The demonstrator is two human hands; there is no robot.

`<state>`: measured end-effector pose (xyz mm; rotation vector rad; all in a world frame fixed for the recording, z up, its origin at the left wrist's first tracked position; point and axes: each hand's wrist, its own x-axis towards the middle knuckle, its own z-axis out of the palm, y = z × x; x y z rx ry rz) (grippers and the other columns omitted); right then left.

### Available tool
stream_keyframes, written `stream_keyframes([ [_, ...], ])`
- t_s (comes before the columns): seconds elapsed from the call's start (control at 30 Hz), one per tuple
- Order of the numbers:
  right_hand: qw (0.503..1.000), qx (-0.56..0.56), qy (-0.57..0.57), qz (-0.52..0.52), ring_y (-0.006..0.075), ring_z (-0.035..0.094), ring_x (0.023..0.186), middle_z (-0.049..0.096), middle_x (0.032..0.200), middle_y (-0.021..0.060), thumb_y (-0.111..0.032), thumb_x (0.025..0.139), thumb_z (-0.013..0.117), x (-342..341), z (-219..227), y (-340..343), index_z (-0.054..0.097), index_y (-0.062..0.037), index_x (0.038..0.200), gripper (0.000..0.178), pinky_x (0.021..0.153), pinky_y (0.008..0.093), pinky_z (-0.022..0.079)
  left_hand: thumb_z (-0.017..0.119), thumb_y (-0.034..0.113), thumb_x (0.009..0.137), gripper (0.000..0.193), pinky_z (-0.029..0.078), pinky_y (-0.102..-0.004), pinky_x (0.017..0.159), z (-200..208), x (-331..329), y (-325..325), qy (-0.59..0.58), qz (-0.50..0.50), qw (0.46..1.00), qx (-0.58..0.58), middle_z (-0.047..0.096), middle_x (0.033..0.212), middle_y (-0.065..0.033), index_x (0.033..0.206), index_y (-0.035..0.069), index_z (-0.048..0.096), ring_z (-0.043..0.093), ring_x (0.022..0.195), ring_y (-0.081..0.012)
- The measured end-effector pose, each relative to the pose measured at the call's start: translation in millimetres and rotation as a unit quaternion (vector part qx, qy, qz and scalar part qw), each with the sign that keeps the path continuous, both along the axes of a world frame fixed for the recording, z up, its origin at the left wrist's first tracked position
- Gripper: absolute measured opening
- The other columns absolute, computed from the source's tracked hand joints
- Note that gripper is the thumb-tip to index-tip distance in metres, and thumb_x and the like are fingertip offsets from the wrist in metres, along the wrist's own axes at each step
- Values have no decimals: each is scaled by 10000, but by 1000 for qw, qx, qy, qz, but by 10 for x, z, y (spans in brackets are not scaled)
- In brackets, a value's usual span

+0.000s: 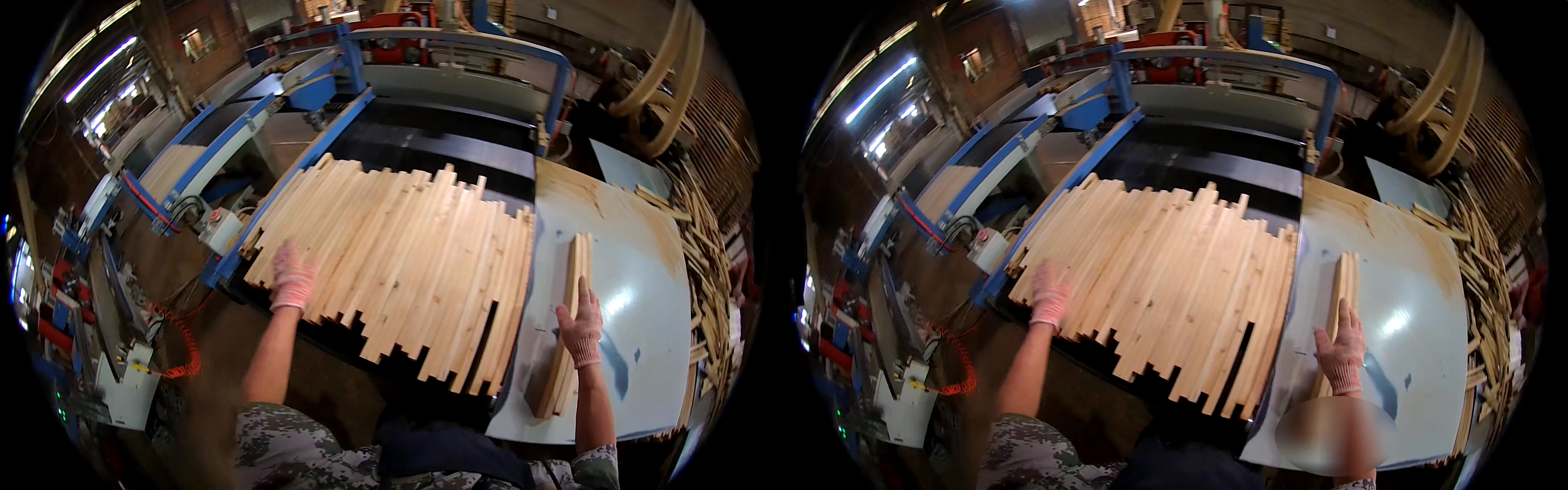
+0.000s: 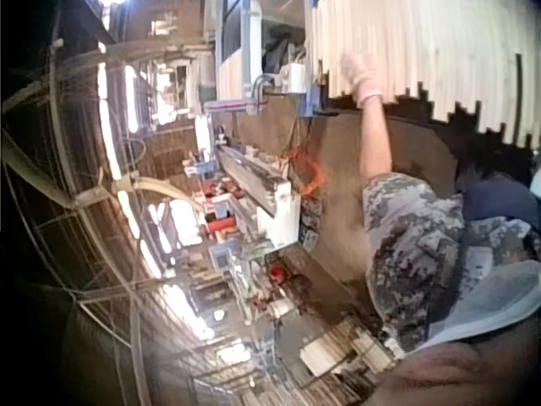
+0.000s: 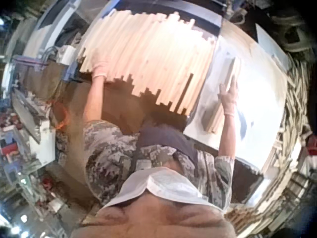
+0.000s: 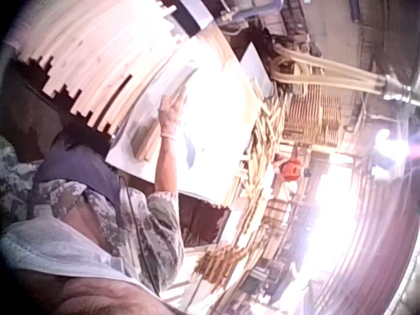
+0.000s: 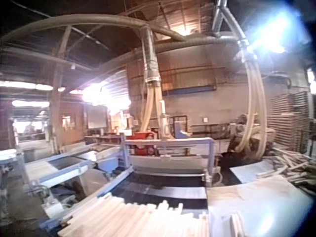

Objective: The person picks up bundles of light-colored wooden planks from a metal table and places them onto a moving conveyor belt. The person repeatedly gathers the planks, aligns them, and transfers them to the belt, which transports them further into the workshop.

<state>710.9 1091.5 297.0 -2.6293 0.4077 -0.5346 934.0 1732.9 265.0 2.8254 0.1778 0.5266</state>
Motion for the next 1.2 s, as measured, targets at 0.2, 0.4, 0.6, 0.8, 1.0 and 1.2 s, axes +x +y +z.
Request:
stream_keyframes([
  [0.2, 959, 276, 68, 4, 325, 618, 1419, 615, 1552, 230, -176, 977, 759, 464, -437, 306, 427, -5, 1668, 784, 1135, 406, 520, 716, 529, 979, 986, 199, -505, 1349, 724, 355, 1510, 113, 266, 957, 19, 287, 1800, -149, 1727, 67, 270, 235, 1666, -357],
  [0.4, 993, 26, 107, -50, 413, 575, 1351, 649, 1437, 207, -219, 910, 774, 769, -579, 421, 528, -26, 1583, 743, 1173, 484, 474, 700, 505, 1008, 932, 216, -499, 1345, 1149, 753, 1926, 178, 289, 939, 61, 251, 1811, -134, 1725, 93, 272, 257, 1658, -338],
  [0.6, 986, -34, 137, -94, 413, 575, 1349, 650, 1421, 205, -246, 888, 819, 1001, -517, 488, 546, -49, 1572, 762, 1150, 482, 491, 733, 488, 975, 930, 240, -484, 1335, 1125, 815, 1971, 208, 268, 932, 127, 285, 1794, -122, 1705, 101, 306, 287, 1646, -331],
  [0.8, 993, 18, 99, -59, 444, 588, 1284, 671, 1349, 228, -423, 952, 731, 739, -477, 561, 599, -37, 1489, 675, 1106, 506, 494, 760, 318, 977, 775, 354, -475, 1280, 1275, 342, 1862, 51, 84, 995, -36, 476, 1671, -221, 1617, 3, 456, 437, 1560, -372],
  [1.0, 991, 67, 93, -63, 406, 499, 1475, 592, 1551, 222, -478, 933, 785, -398, -436, 1108, 514, -69, 1603, 831, 1232, 465, 422, 695, 230, 1061, 495, 476, -394, 1207, 712, -2015, 708, 158, -295, 726, -600, 703, 1435, -214, 1453, -68, 654, 658, 1360, -296],
  [1.2, 985, 90, 140, -42, 407, 457, 1517, 543, 1617, 201, -443, 912, 812, -1235, -334, 1595, 480, -76, 1636, 877, 1273, 451, 378, 742, 333, 1037, 598, 461, -419, 1218, 671, -3165, -536, 471, -465, 500, -559, 705, 1442, -212, 1454, -86, 653, 650, 1377, -299],
])
